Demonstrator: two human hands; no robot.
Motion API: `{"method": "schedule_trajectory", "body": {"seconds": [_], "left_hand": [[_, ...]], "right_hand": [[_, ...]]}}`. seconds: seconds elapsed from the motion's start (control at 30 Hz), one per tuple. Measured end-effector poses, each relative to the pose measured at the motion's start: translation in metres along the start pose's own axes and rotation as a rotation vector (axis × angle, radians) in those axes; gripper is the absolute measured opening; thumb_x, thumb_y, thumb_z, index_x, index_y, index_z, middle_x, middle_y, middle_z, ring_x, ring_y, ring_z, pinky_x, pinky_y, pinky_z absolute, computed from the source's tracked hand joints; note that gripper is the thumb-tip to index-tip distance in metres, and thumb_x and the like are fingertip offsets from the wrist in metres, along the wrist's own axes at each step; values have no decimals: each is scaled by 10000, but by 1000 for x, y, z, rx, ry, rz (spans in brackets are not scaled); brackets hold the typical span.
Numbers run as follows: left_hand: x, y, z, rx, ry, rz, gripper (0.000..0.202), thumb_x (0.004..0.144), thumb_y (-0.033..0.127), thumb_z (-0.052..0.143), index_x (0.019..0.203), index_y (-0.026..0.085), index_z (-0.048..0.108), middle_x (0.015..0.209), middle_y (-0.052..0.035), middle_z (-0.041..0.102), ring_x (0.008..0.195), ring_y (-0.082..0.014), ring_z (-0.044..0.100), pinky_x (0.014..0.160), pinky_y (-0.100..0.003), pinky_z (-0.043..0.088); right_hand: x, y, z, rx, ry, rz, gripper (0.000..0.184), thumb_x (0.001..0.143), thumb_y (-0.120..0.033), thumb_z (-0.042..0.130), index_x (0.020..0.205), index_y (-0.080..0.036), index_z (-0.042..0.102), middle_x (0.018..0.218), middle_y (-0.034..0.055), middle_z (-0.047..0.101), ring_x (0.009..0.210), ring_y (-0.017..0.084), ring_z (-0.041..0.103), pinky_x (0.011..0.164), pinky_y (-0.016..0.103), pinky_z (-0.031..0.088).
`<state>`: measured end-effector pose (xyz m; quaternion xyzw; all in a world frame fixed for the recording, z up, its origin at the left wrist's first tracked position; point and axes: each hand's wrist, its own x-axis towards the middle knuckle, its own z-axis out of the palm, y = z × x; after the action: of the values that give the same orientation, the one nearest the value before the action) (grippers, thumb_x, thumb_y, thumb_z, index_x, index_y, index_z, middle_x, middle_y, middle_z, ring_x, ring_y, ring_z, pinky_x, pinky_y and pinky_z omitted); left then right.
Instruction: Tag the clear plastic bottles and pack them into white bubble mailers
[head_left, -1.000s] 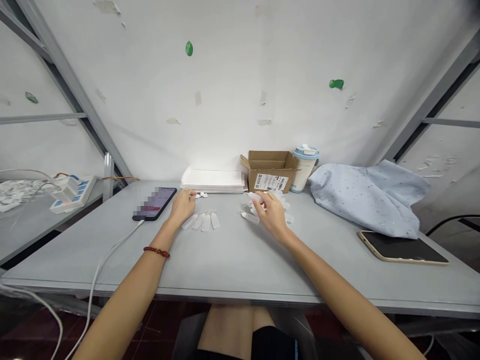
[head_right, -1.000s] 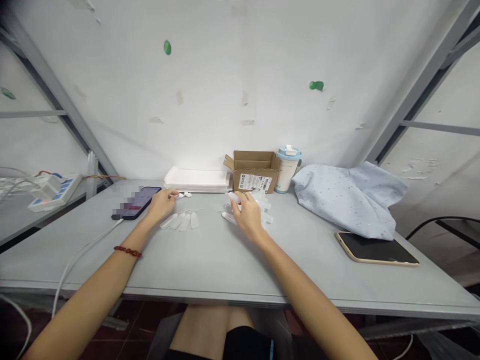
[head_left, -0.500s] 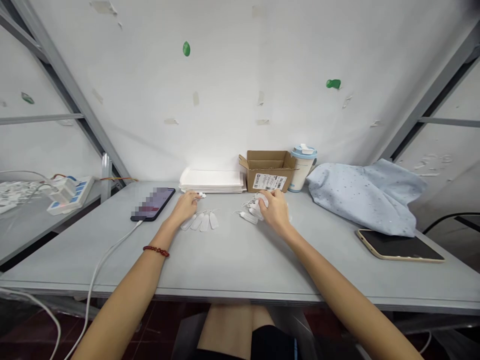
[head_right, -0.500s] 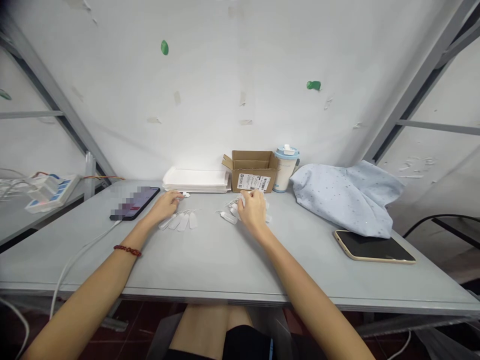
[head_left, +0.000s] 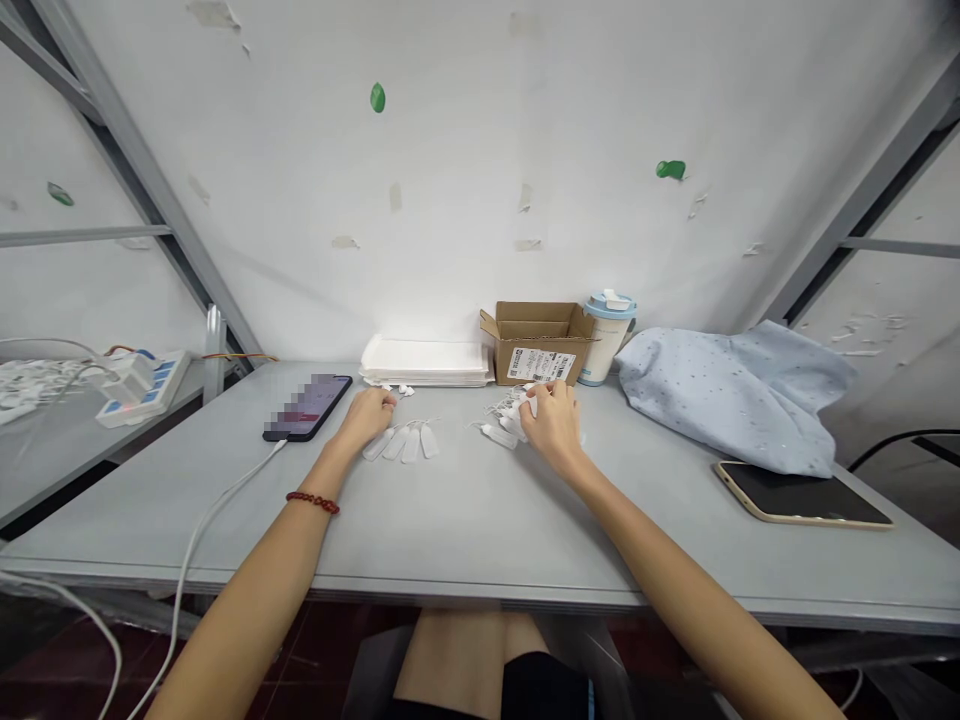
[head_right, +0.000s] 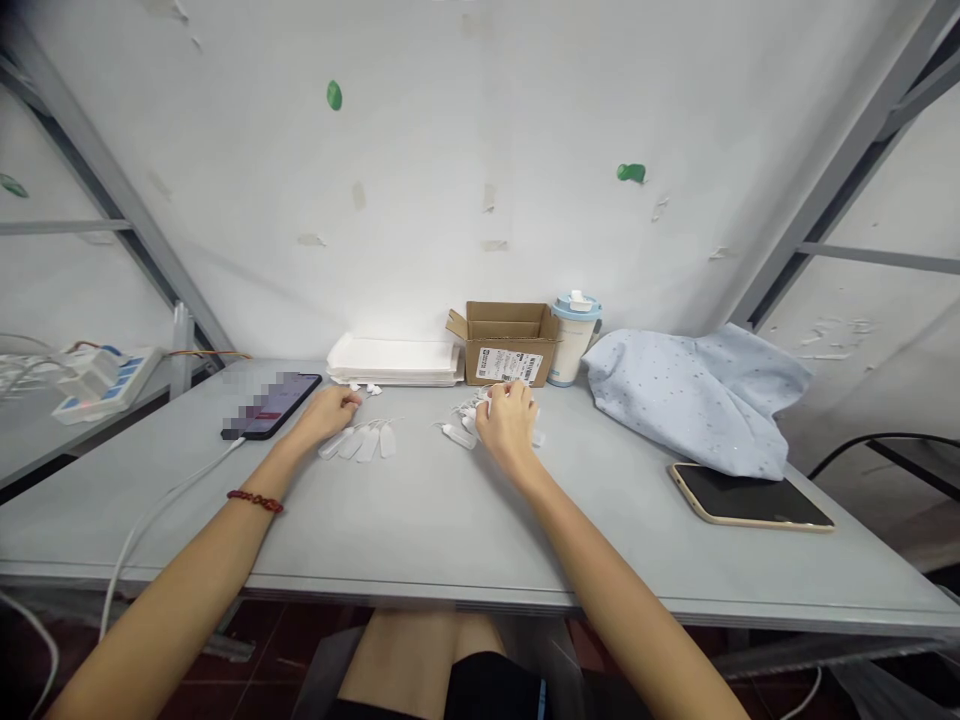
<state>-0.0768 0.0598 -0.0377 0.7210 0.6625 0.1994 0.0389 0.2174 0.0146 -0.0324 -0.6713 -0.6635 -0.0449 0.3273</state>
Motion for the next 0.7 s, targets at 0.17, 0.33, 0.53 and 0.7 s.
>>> {"method": "schedule_trajectory", "body": {"seconds": [0.17,0.33,0.53,0.7], "left_hand": [[-2,0,-3,-12,14,-45,284,657,121,487,835,121,708,867,-117,719,870,-264,648,767,-307,465],[-6,9,-8,-274,65,-135,185,614,155,570,746,138,698,775,-89,713,798,-246,645,774,-321,468],[-12,27,-13,-885,29,-227,276,550,219,679,810,128,685,791,-77,702,728,-194,621,742,-327,474],[-14,35,-15,-1044,36,-287,328,492,241,755,787,117,680,817,-95,704,802,-200,620,774,-324,464]], "right_hand": [[-3,-2,2,-12,123,-165,235,832,-200,439,984,-130,604,1034,153,522,956,277,440,788,397,346],[-19,-18,4,177,-1,-519,255,887,-209,397,1056,-120,566,1032,145,540,972,249,461,819,374,377],[-49,-46,10,257,-450,-699,410,913,-328,442,1288,-163,439,1043,114,530,946,219,475,840,365,396],[-51,-55,15,143,-489,-735,457,938,-410,369,1358,-234,407,1055,113,498,921,226,431,838,395,367]]}}
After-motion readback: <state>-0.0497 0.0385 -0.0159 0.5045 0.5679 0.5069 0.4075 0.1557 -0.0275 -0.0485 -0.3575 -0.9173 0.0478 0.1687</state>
